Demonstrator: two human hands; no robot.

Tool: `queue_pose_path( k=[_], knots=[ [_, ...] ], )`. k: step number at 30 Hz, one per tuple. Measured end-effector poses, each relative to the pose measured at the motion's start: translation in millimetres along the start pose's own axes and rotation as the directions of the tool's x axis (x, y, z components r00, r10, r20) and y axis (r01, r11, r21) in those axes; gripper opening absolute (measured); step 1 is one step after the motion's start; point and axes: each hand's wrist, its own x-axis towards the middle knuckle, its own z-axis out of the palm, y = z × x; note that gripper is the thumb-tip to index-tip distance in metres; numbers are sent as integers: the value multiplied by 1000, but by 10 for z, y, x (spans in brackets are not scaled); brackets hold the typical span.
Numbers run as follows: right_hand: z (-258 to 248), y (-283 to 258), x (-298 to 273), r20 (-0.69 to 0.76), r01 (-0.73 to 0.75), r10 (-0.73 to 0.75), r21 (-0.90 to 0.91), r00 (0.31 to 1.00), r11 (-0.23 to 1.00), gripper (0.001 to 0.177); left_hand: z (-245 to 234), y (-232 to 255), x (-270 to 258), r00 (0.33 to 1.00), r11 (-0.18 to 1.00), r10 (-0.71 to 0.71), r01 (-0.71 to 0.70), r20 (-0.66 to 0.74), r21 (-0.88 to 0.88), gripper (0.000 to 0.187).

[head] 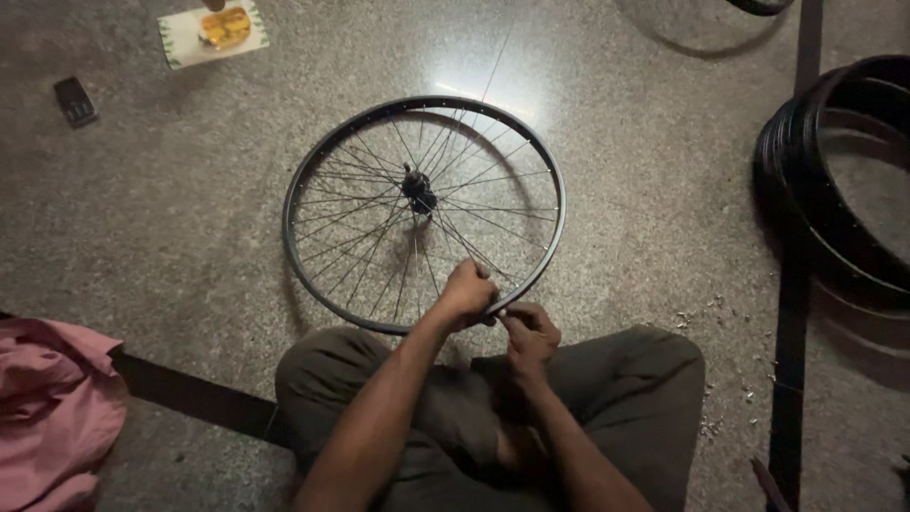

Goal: The person sits on the floor and laces a bicycle wheel by hand. They insert spokes into the rim and hub, then tighten the nipples to secure the spokes. The person works methodically around the wheel, ensuring each spoke is properly seated and tensioned.

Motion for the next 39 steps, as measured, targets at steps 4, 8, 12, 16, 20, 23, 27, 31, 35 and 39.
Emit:
queue_pose_path(
  k=[4, 8, 12, 16, 20, 23, 27, 31, 35, 39],
  knots=[
    [59, 79, 41, -94, -115, 123, 83, 988, 990, 10, 11, 33, -33, 1000, 1000, -3, 3, 4, -8, 34],
    [41, 108, -6, -64, -80, 81, 19, 995, 997, 9, 10, 19, -36, 1000, 1000, 3, -2, 22, -15, 36],
    [54, 101, 28, -98, -97, 105, 82, 990, 992, 10, -4, 59, -58, 998, 998, -55, 56, 23, -21, 37],
    [39, 11, -11, -30, -56, 57, 19, 998, 998, 10, 28, 41, -56, 1000, 999, 16, -16, -18, 42, 38],
    [29, -97, -15, -22, -26, 22, -169, 999, 985, 9, 2, 48, -44, 999, 996, 17, -14, -36, 87, 37],
    [71, -136, -7, -32, -99, 97, -63, 995, 993, 9, -4, 40, -21, 999, 997, 17, -14, -30, 82, 35],
    [124, -234, -4, 13, -59, 58, 74, 998, 996, 12, 14, 48, -60, 999, 1000, 21, -21, -33, 24, 34],
    [92, -242, 38, 32, 2, 0, -62, 1000, 998, 11, 7, 128, -116, 999, 999, 9, -8, -31, 52, 32],
    [91, -96, 78, 6, -149, 149, -25, 989, 989, 11, 16, 134, -127, 999, 998, -15, 16, -34, 56, 33],
    [58, -16, 53, 11, -160, 160, -23, 987, 987, 11, 20, 116, -128, 998, 993, -13, 19, -57, 113, 33]
  ],
)
